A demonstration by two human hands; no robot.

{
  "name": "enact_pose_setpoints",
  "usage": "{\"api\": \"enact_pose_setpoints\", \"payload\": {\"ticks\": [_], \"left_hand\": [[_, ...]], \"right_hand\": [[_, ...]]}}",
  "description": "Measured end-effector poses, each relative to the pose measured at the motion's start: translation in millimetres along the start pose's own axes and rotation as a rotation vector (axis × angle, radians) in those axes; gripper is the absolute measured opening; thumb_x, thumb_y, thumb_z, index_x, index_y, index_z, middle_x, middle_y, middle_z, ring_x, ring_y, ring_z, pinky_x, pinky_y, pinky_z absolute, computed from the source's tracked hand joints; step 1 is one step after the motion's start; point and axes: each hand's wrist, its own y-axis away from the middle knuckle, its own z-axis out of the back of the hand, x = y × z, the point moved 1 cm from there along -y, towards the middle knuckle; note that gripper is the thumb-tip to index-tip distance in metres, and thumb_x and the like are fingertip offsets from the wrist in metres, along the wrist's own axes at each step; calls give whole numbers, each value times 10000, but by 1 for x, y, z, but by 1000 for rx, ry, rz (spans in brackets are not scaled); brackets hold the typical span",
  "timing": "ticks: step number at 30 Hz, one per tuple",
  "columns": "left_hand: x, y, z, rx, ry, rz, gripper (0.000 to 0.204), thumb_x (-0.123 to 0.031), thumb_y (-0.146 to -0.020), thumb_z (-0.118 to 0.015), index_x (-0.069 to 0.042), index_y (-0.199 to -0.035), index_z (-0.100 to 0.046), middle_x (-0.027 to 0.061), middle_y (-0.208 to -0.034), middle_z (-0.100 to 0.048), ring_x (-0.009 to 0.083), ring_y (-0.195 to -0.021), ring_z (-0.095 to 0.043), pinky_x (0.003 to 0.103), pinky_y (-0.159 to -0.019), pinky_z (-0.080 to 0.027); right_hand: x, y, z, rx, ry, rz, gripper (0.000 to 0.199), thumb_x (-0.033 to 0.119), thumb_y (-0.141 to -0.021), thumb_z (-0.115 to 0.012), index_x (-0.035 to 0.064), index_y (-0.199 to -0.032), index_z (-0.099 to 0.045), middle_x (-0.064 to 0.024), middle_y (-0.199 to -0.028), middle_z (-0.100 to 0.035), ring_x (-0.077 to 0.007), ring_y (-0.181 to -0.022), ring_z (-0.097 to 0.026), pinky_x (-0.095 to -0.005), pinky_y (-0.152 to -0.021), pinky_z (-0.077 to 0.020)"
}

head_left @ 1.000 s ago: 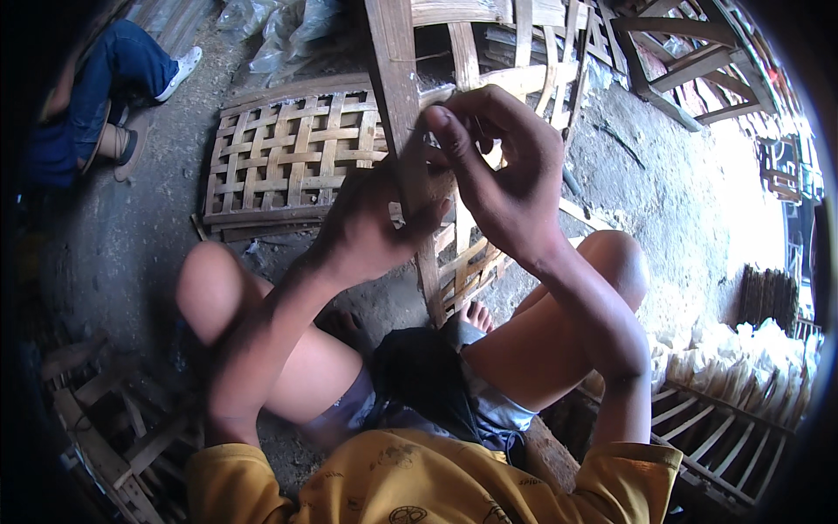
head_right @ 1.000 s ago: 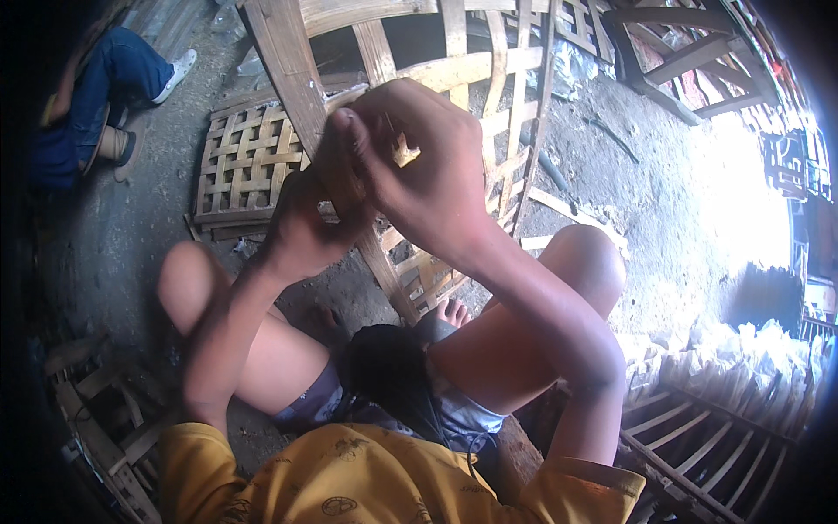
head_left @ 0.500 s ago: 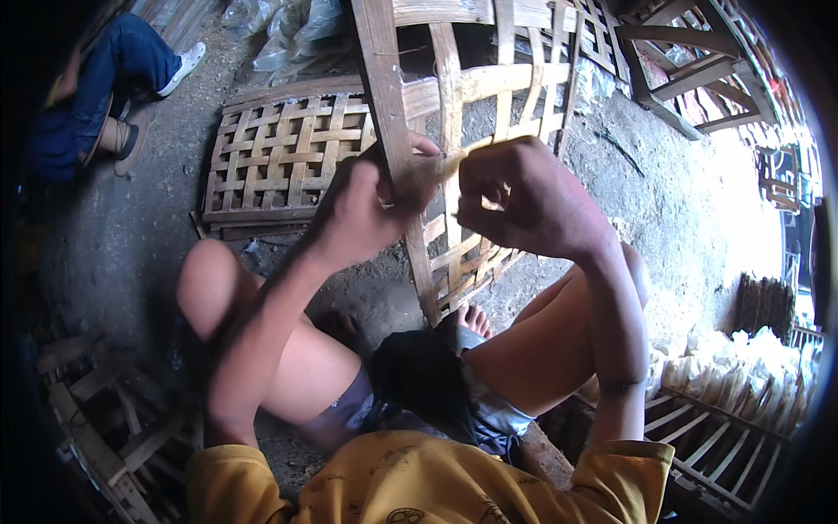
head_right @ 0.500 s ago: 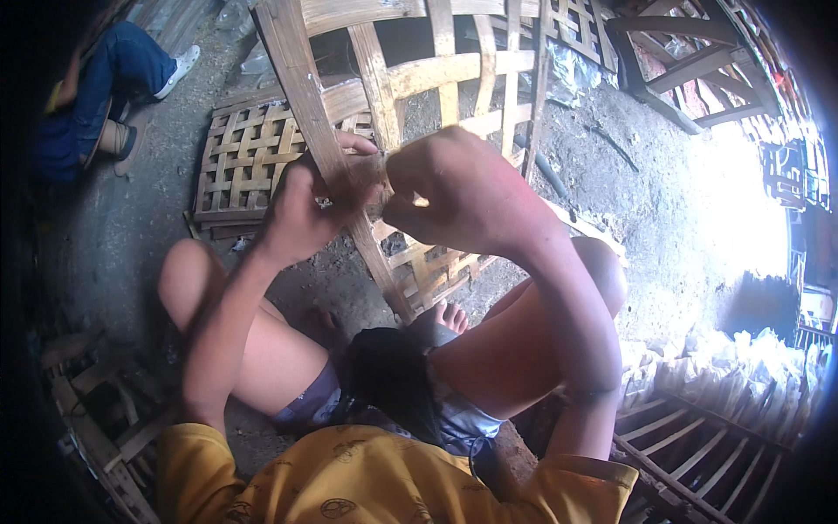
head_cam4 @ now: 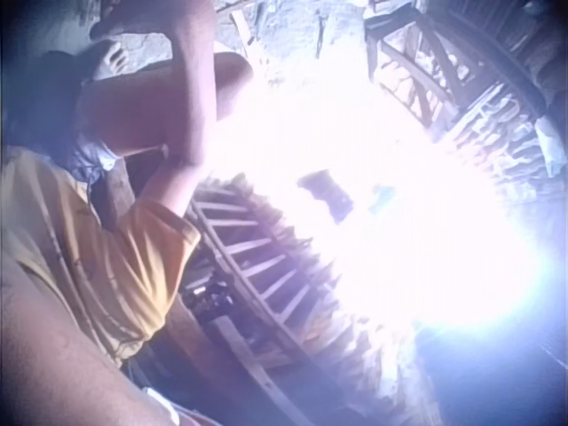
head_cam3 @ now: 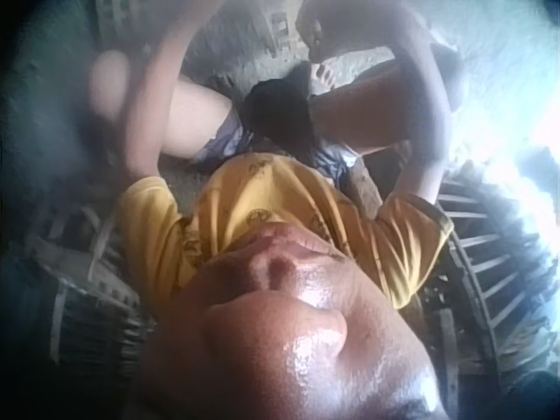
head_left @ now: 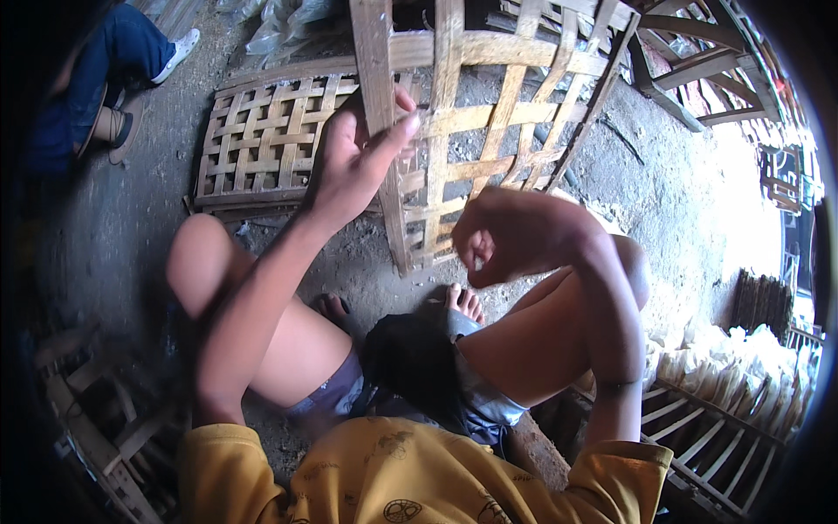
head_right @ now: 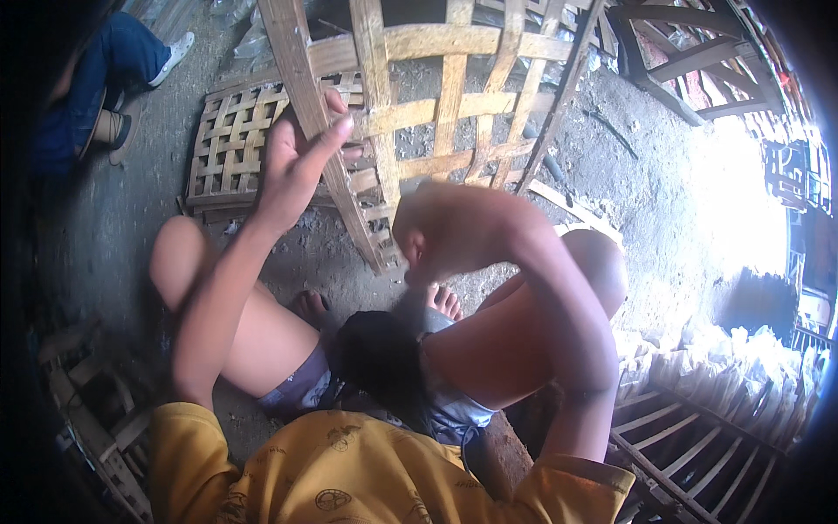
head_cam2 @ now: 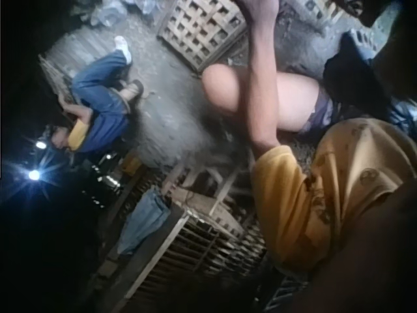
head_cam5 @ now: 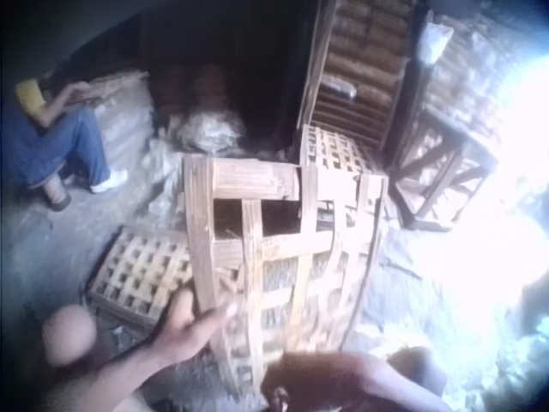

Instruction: The person sits on the floor and assembles a wooden lattice panel by hand. They pick up a plastic sheet, place it on the lattice, and then continue to adjust and fit the wooden pieces together.

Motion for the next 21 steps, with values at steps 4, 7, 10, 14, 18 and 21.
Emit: {"api": "enact_pose_setpoints", "payload": {"ticks": [4,7,10,14,18,21], "left_hand": [[-12,-4,-2,-189,-28,-163,192,-220,-989,-695,-65,-1085,-636,13,-972,-637,92,-831,-638,293,-687,-638],[-28,-12,8,-261,-59,-351,189,-201,-985,-699,-55,-1086,-636,33,-950,-642,98,-813,-664,286,-616,-652],[-50,-14,29,-317,19,-393,131,-152,-981,-687,-43,-1036,-638,32,-992,-639,118,-880,-673,342,-601,-664],[-34,-14,31,-416,46,-307,162,-149,-980,-690,-29,-1084,-660,63,-1033,-679,136,-919,-692,367,-625,-666],[19,1,1,-304,-138,-295,191,-180,-965,-731,-8,-1048,-720,80,-933,-735,143,-805,-713,275,-674,-561],[31,2,-26,-138,-274,-449,206,-192,-978,-714,-1,-1043,-757,107,-849,-773,163,-750,-749,307,-641,-577]], "right_hand": [[-26,17,28,-363,-128,153,214,219,-870,-713,10,-828,-740,-108,-808,-737,-201,-753,-700,-357,-731,-555],[-38,40,45,-783,-42,224,249,249,-885,-716,6,-870,-769,-75,-803,-743,-150,-722,-671,-314,-705,-523],[-31,56,44,-959,-180,147,281,244,-874,-734,-37,-875,-744,-68,-784,-714,-121,-729,-641,-288,-698,-494],[-26,53,36,-1007,-122,139,234,192,-901,-717,-40,-913,-745,-64,-815,-725,-114,-735,-635,-282,-715,-497],[-18,43,34,-899,100,117,154,72,-913,-657,21,-1000,-774,-94,-892,-766,-182,-765,-699,-326,-737,-546],[-21,41,31,-858,164,101,192,50,-903,-657,48,-1049,-781,-125,-929,-773,-248,-808,-732,-361,-761,-574]]}}
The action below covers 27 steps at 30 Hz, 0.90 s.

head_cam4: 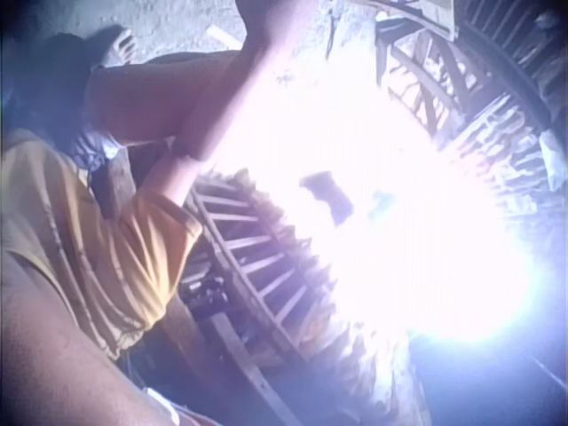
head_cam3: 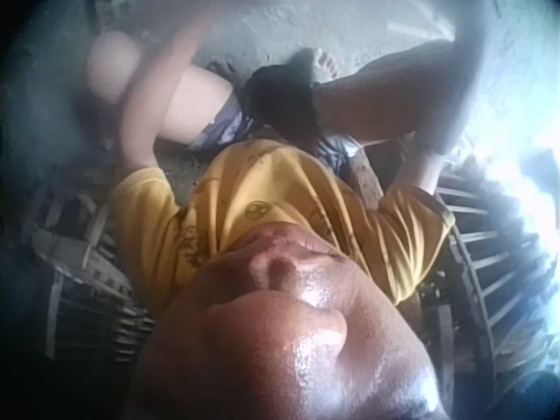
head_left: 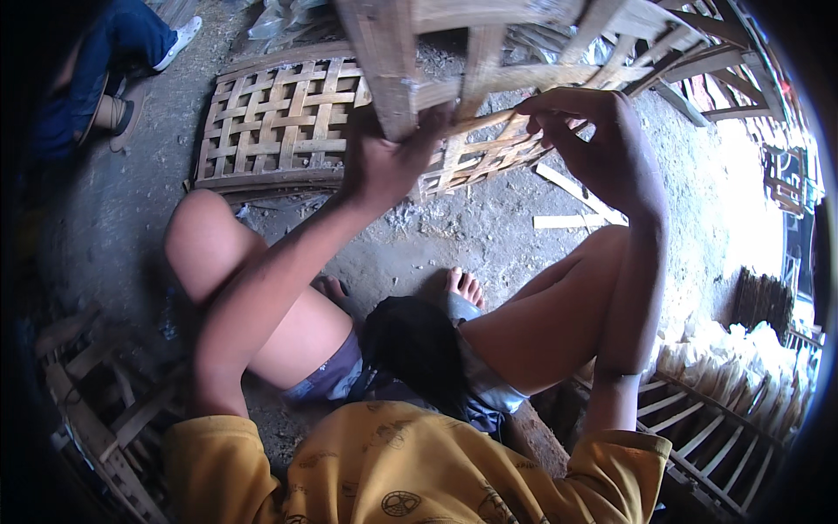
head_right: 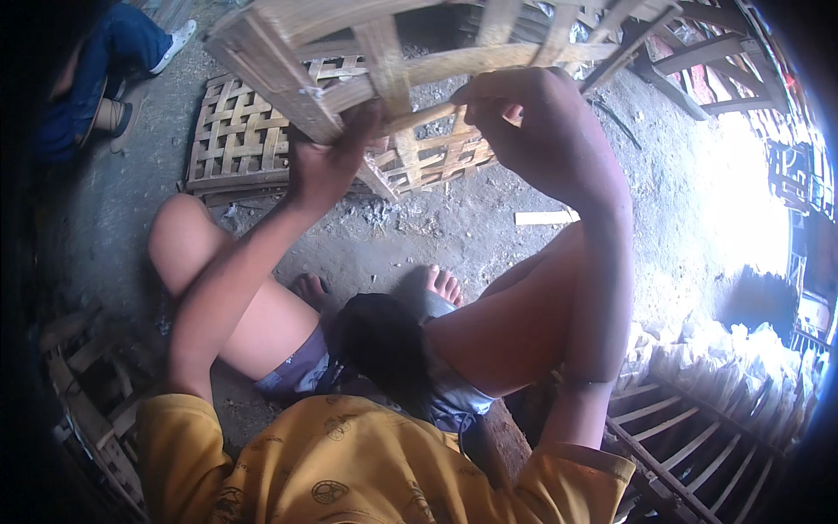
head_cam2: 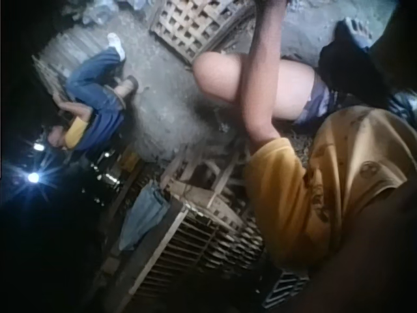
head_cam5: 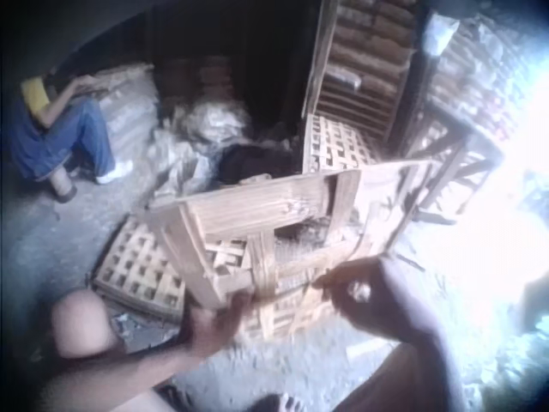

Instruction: The person sits on the floor and assembles a wooden lattice panel by hand. They pick up a plastic sheet, place it on the lattice, and then continue to adjust and fit the wooden pieces together.

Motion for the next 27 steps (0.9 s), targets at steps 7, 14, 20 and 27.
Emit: {"api": "enact_pose_setpoints", "payload": {"ticks": [7,14,20,27], "left_hand": [[2,-2,26,121,-128,369,245,-223,-996,-697,15,-1049,-683,42,-888,-688,119,-793,-671,286,-740,-551],[-2,-22,37,393,-212,200,328,-348,-1010,-666,-22,-1045,-683,45,-855,-683,149,-817,-651,319,-828,-530],[-37,-68,53,722,-463,293,262,-296,-996,-691,-79,-1135,-651,43,-1079,-684,163,-1047,-655,361,-955,-517],[-15,-79,73,732,-486,518,473,-385,-1012,-665,-16,-1307,-642,85,-1201,-718,138,-1077,-687,280,-992,-522]], "right_hand": [[6,8,9,64,58,16,183,20,-925,-621,47,-1088,-700,-140,-896,-760,-258,-847,-747,-373,-768,-577],[16,47,49,42,1,-293,273,-22,-932,-600,65,-1190,-587,-95,-820,-701,-184,-796,-717,-345,-709,-542],[-59,66,-33,245,-220,-118,88,2,-975,-527,-5,-1042,-583,-153,-885,-640,-250,-825,-632,-402,-761,-505],[-82,82,-159,-48,285,-30,281,151,-1054,-512,116,-1324,-583,-35,-673,-648,-109,-462,-483,-306,-400,-382]]}}
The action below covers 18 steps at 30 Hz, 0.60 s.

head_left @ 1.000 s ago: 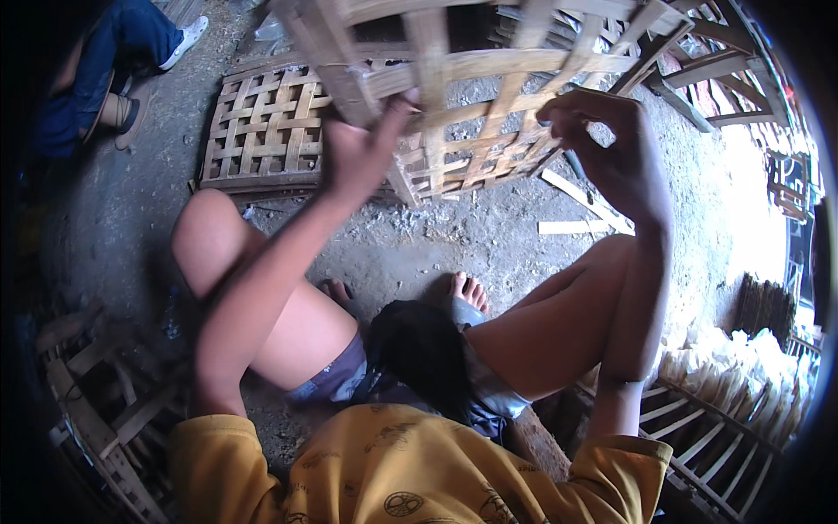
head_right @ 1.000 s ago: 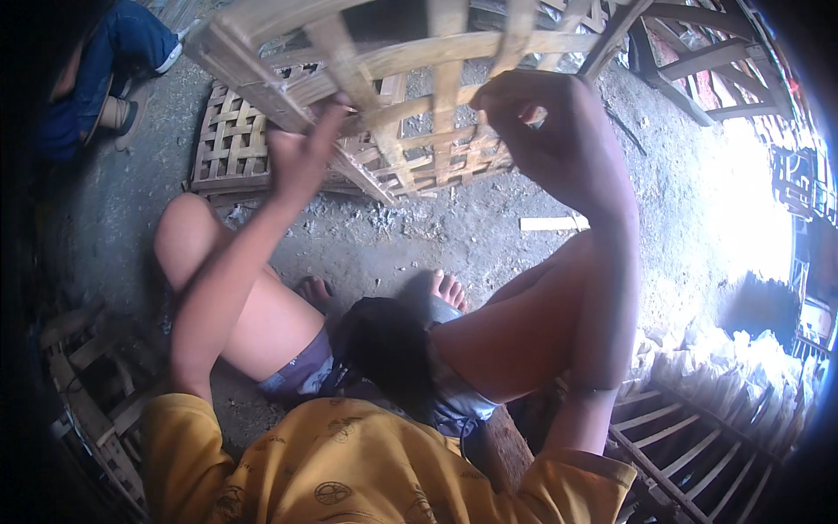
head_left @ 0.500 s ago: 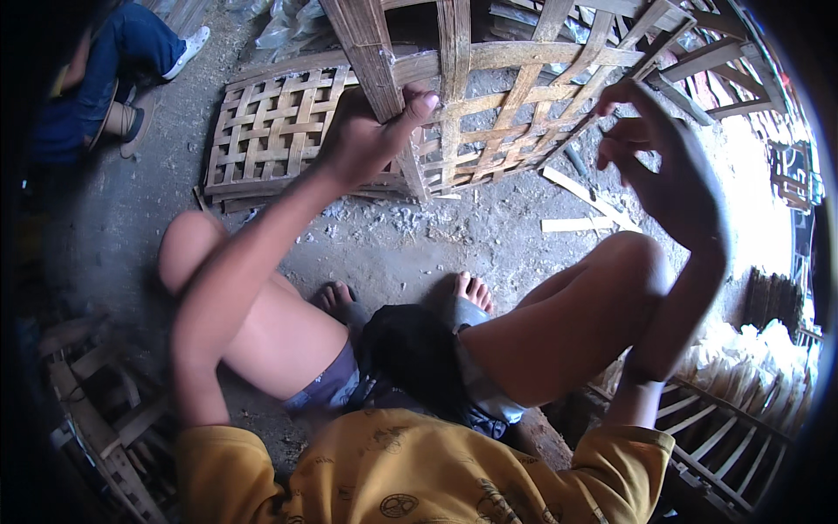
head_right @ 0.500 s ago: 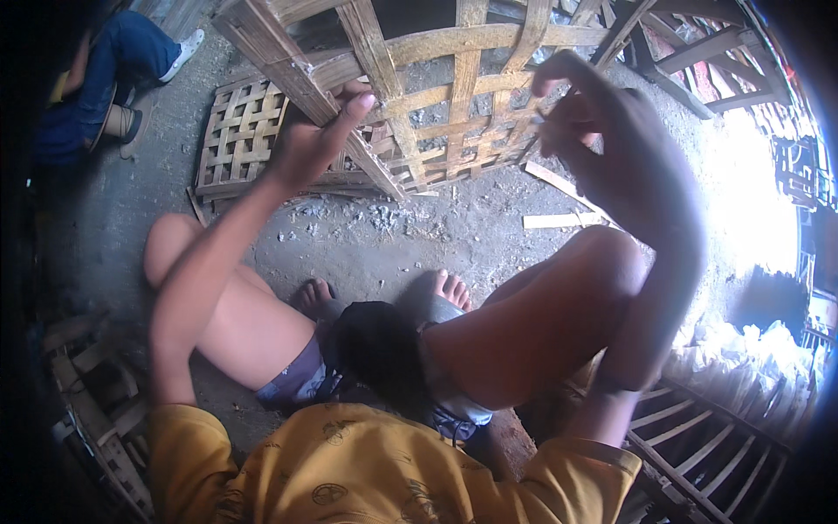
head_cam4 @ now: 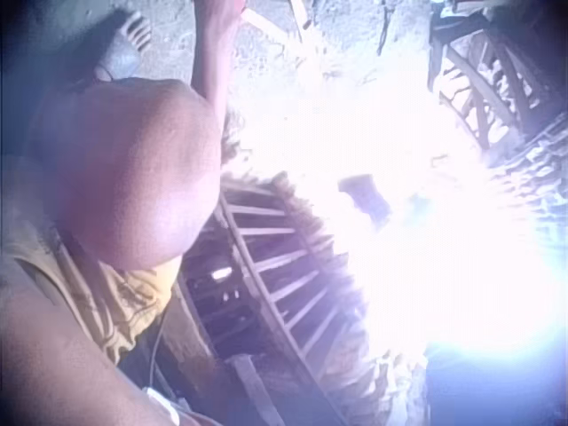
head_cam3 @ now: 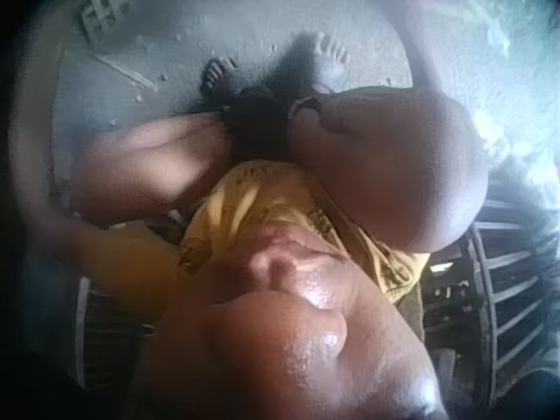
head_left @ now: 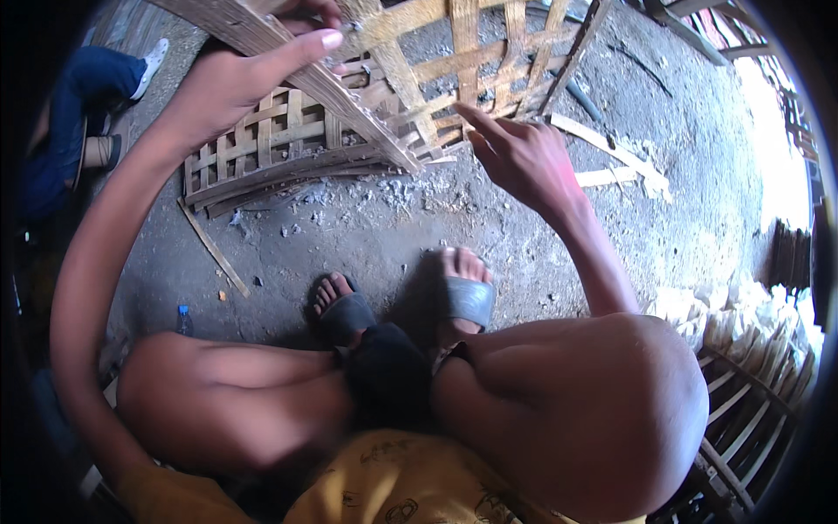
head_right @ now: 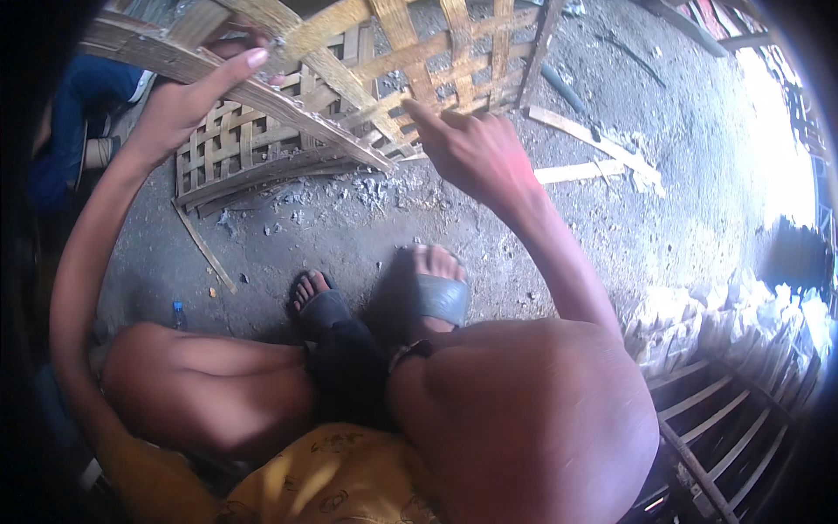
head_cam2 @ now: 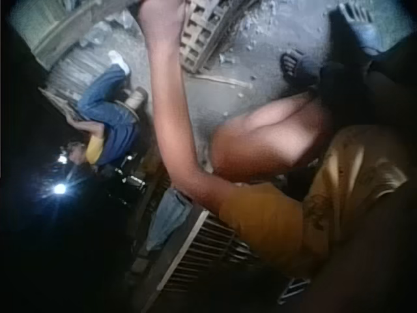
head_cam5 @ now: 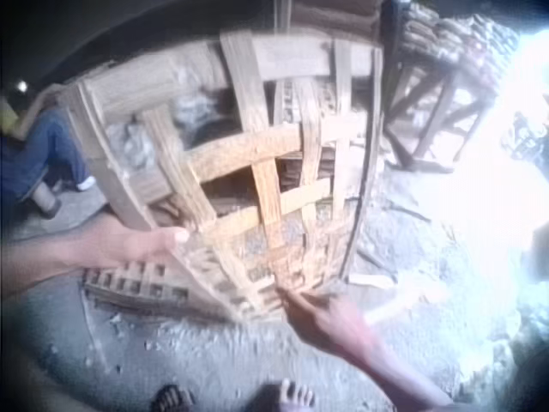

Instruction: The person sits on the floor and assembles a wooden lattice panel by hand. They pick up a plastic sheet, place it on the lattice, and then continue to adjust and fit the wooden pieces together.

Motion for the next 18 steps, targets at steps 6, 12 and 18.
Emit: {"api": "enact_pose_setpoints", "payload": {"ticks": [6,12,18], "left_hand": [[-3,-9,6,47,54,59,494,-365,-989,-686,5,-1307,-601,155,-1135,-705,244,-1006,-710,397,-858,-597],[1,-17,3,-48,28,144,404,-296,-987,-694,23,-1227,-625,146,-1071,-700,208,-882,-719,301,-721,-623],[-1,-2,7,-102,-31,-14,407,-260,-953,-730,30,-1212,-611,139,-1130,-656,206,-1041,-667,319,-840,-601]], "right_hand": [[-13,-42,-24,157,286,128,269,182,-1059,-570,10,-1263,-601,-3,-658,-608,-77,-487,-518,-269,-380,-377],[-40,-73,-34,18,275,481,79,130,-962,-703,59,-995,-693,-44,-690,-637,-92,-579,-624,-238,-464,-517],[-27,-64,-13,5,52,301,263,236,-1035,-610,73,-831,-594,7,-605,-557,-115,-456,-493,-314,-390,-348]]}}
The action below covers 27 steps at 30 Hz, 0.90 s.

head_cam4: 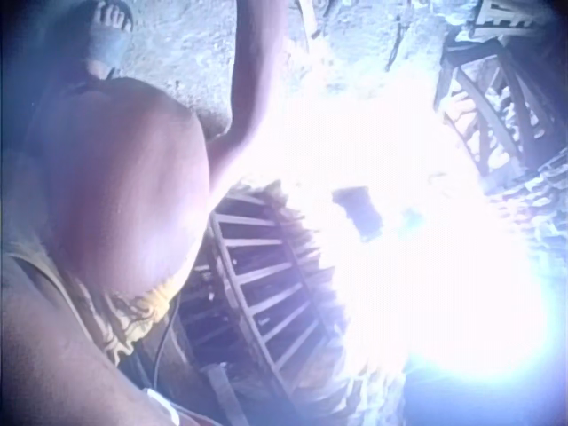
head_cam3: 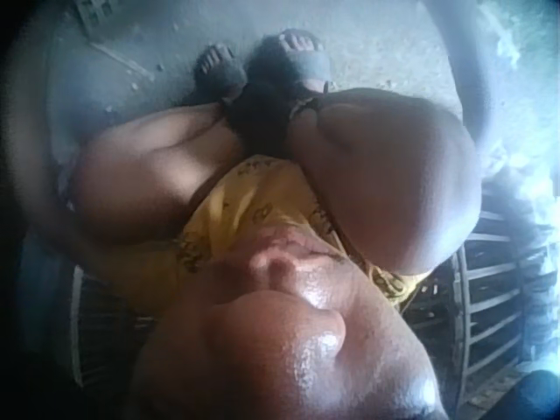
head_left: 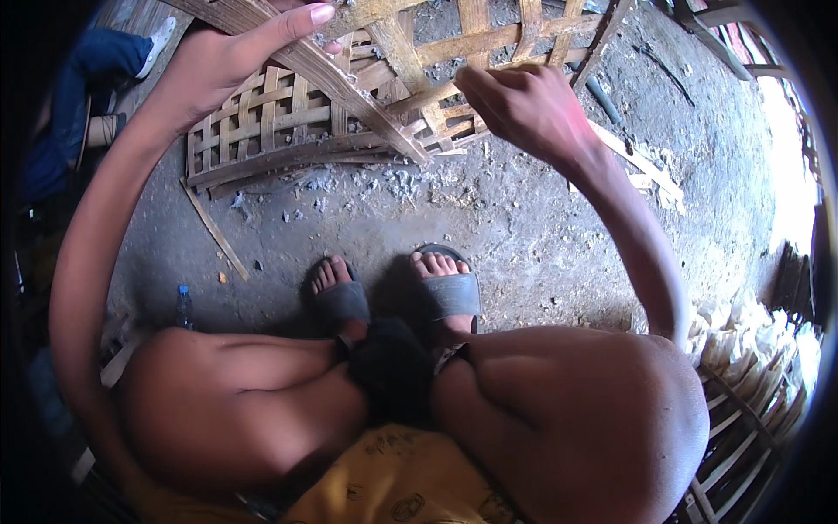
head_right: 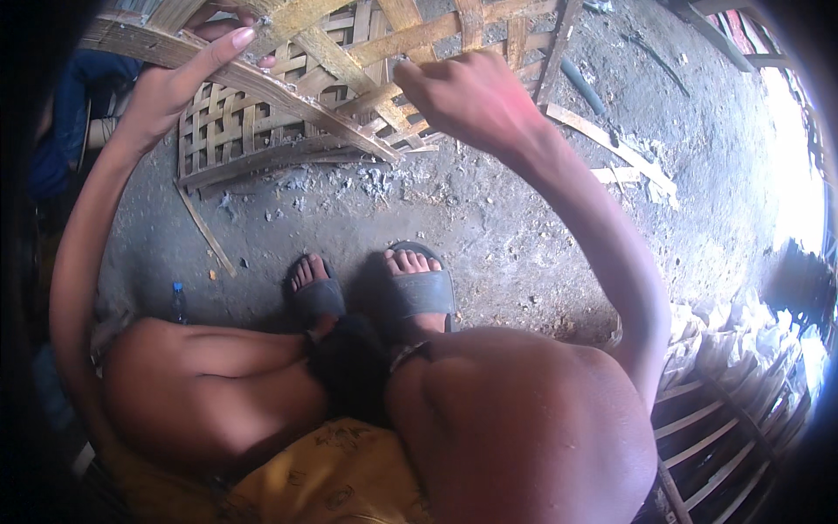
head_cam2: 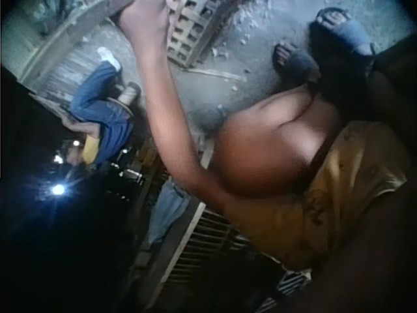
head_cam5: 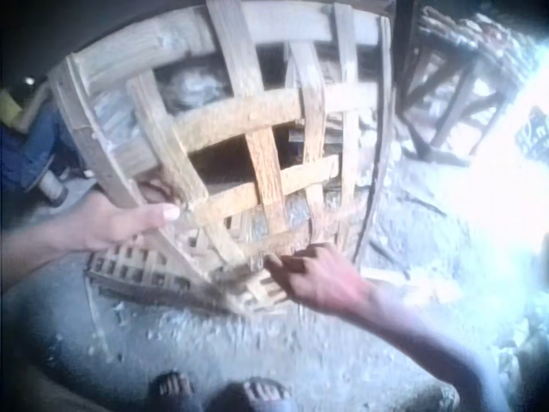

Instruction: The person sits on the floor and assembles a wooden lattice panel by hand. They pick up a plastic sheet, place it on the lattice, and then continue to adjust and fit the wooden pieces together.

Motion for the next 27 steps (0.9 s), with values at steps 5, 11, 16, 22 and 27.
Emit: {"api": "enact_pose_setpoints", "payload": {"ticks": [5,11,16,22,27], "left_hand": [[14,-13,0,9,-76,-227,415,-253,-943,-736,32,-1216,-605,140,-1147,-635,211,-1073,-647,346,-873,-597],[-3,0,-34,-188,-65,-181,391,-251,-957,-715,19,-1225,-621,130,-1079,-666,199,-951,-679,368,-815,-608],[16,10,-22,34,57,-240,365,-186,-976,-720,-18,-1284,-618,60,-1225,-702,137,-1113,-656,302,-969,-525],[40,22,-43,172,435,-101,315,-86,-993,-675,36,-1280,-631,112,-1304,-698,146,-1158,-645,272,-917,-544],[49,27,-54,163,501,-101,298,-60,-999,-654,26,-1284,-643,113,-1336,-682,155,-1208,-632,278,-921,-541]], "right_hand": [[24,61,-11,-77,-248,-283,228,247,-1004,-629,81,-856,-580,-35,-620,-594,-165,-493,-537,-350,-436,-393],[75,55,-34,-281,-538,-570,184,228,-975,-571,49,-953,-537,-131,-701,-618,-288,-592,-588,-436,-542,-430],[90,33,-44,-374,-660,-640,208,213,-951,-523,23,-1034,-502,-212,-767,-637,-392,-675,-631,-507,-630,-462],[95,14,-35,-396,-690,-658,156,141,-895,-552,-10,-928,-526,-194,-813,-600,-338,-760,-632,-462,-696,-494],[108,-9,-22,-574,-767,-531,219,105,-923,-684,62,-1118,-595,-168,-848,-665,-309,-730,-697,-393,-640,-541]]}}
